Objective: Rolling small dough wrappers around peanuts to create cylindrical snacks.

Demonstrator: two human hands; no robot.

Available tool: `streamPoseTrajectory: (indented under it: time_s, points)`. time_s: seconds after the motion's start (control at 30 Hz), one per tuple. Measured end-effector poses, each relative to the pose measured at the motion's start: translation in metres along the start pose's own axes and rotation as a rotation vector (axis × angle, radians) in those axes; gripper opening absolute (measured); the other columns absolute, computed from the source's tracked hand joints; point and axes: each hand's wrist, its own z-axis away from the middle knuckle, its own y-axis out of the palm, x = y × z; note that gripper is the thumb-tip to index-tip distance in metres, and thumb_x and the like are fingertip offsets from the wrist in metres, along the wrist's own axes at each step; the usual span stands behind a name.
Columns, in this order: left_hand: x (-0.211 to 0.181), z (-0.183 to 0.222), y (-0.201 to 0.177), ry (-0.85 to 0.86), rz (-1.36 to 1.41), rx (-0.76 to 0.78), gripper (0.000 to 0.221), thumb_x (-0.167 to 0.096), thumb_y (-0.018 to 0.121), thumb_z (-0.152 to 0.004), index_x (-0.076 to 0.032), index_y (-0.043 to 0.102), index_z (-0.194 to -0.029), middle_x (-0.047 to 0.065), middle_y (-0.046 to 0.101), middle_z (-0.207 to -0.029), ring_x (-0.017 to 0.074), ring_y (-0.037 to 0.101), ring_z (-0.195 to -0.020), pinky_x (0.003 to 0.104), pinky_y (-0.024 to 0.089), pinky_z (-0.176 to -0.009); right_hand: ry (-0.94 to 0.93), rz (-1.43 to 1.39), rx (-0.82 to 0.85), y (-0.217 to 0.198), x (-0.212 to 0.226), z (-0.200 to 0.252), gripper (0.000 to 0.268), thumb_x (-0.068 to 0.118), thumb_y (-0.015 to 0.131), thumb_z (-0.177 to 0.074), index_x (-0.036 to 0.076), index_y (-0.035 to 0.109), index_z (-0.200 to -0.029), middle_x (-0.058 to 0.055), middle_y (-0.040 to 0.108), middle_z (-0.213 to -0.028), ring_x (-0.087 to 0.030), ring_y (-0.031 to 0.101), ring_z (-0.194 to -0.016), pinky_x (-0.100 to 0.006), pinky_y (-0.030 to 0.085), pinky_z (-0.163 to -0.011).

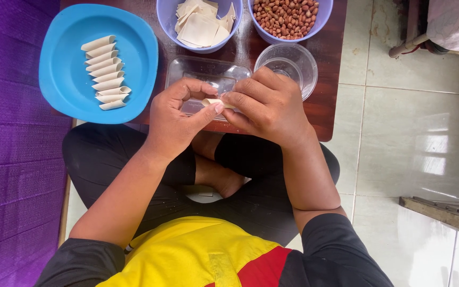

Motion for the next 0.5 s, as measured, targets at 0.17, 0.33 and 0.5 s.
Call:
streamPoseTrajectory:
  time_s: [0.17,0.33,0.5]
  points:
    - [-0.0021,-0.0005,0.0017,0.007,-0.003,0.002,0.019,-0.008,0.082,-0.091,-0.005,0.07,-0.106,0.014,0.077,-0.091,0.0189,0.074,-0.091,0.043,0.057,-0.092,-0.008,0.01,0.0,-0.0008,-0.0007,0.0012,0.009,0.017,0.08,-0.094,0.009,0.078,-0.091,-0.007,0.07,-0.083,-0.023,0.058,-0.075,-0.031,0.052,-0.066]
    - [0.0005,-0.0001,0.0032,-0.015,0.005,-0.011,0.015,-0.008,0.08,-0.094,-0.004,0.07,-0.104,0.013,0.076,-0.087,0.0163,0.071,-0.089,0.042,0.058,-0.091,-0.008,0.004,0.007,-0.0019,-0.0005,0.0,0.009,0.017,0.08,-0.094,0.009,0.078,-0.093,-0.008,0.069,-0.084,-0.023,0.058,-0.076,-0.032,0.052,-0.066]
    - [-0.0029,-0.0008,0.0043,-0.018,0.013,0.0,0.023,-0.01,0.083,-0.091,-0.007,0.07,-0.11,0.013,0.077,-0.092,0.0168,0.073,-0.094,0.042,0.057,-0.091,0.006,0.008,0.018,-0.0011,0.0,0.0021,0.009,0.017,0.08,-0.095,0.009,0.079,-0.091,-0.007,0.07,-0.083,-0.022,0.058,-0.076,-0.031,0.052,-0.067]
